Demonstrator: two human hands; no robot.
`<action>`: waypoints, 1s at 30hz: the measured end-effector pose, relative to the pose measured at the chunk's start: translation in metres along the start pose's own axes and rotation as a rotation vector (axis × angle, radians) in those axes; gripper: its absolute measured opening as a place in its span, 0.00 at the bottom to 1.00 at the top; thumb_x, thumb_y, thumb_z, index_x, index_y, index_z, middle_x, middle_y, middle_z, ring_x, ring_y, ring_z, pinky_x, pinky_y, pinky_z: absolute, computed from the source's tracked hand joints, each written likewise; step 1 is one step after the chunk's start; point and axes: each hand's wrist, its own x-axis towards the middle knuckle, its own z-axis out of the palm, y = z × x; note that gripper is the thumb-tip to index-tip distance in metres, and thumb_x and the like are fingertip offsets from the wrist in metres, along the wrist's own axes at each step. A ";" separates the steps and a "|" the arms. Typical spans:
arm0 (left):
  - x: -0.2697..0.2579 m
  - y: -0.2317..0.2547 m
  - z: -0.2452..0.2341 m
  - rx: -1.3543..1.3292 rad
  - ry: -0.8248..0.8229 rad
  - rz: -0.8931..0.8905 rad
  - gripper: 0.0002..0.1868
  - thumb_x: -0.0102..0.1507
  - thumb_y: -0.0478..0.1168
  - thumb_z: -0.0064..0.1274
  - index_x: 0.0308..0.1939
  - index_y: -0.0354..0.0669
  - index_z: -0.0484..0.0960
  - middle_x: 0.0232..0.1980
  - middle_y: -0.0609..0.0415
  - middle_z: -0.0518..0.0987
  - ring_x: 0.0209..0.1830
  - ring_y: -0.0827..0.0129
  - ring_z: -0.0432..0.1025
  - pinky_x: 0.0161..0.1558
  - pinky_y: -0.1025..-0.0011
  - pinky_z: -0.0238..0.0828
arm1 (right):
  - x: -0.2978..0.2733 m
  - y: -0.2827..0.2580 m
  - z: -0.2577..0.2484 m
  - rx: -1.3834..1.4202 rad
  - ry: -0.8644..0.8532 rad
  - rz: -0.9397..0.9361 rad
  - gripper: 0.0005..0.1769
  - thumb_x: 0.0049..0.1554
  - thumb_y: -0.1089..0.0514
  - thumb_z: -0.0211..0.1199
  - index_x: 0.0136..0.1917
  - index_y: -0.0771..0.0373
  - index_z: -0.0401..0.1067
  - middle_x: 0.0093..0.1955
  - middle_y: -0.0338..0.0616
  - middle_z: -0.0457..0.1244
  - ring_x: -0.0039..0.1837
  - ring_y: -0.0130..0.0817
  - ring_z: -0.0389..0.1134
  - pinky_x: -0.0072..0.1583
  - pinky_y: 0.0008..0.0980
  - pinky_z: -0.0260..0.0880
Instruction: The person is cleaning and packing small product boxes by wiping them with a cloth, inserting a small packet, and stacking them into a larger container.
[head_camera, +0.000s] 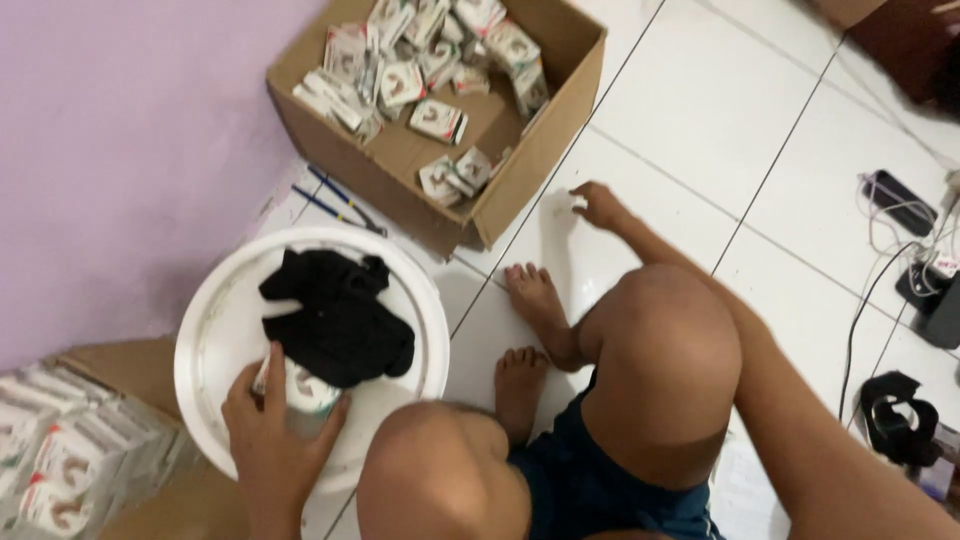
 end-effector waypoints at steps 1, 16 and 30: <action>0.006 -0.001 0.008 -0.009 0.026 0.017 0.49 0.55 0.57 0.65 0.76 0.38 0.69 0.65 0.34 0.68 0.63 0.40 0.66 0.63 0.48 0.67 | -0.005 -0.029 -0.028 -0.017 0.028 -0.001 0.26 0.53 0.56 0.73 0.63 0.63 0.76 0.61 0.57 0.68 0.62 0.53 0.69 0.67 0.46 0.65; -0.007 -0.012 0.018 0.017 0.041 -0.012 0.52 0.51 0.59 0.66 0.76 0.42 0.71 0.66 0.37 0.68 0.57 0.49 0.66 0.58 0.55 0.69 | -0.035 -0.115 -0.022 -0.083 -0.027 0.151 0.13 0.66 0.60 0.53 0.46 0.73 0.71 0.54 0.53 0.63 0.52 0.50 0.66 0.42 0.49 0.71; -0.005 -0.005 0.013 0.016 -0.012 -0.081 0.52 0.51 0.61 0.63 0.77 0.46 0.69 0.67 0.40 0.69 0.62 0.49 0.64 0.59 0.54 0.68 | -0.019 -0.123 -0.038 0.005 -0.352 0.391 0.11 0.65 0.57 0.50 0.58 0.63 0.65 0.55 0.52 0.65 0.51 0.49 0.69 0.47 0.47 0.71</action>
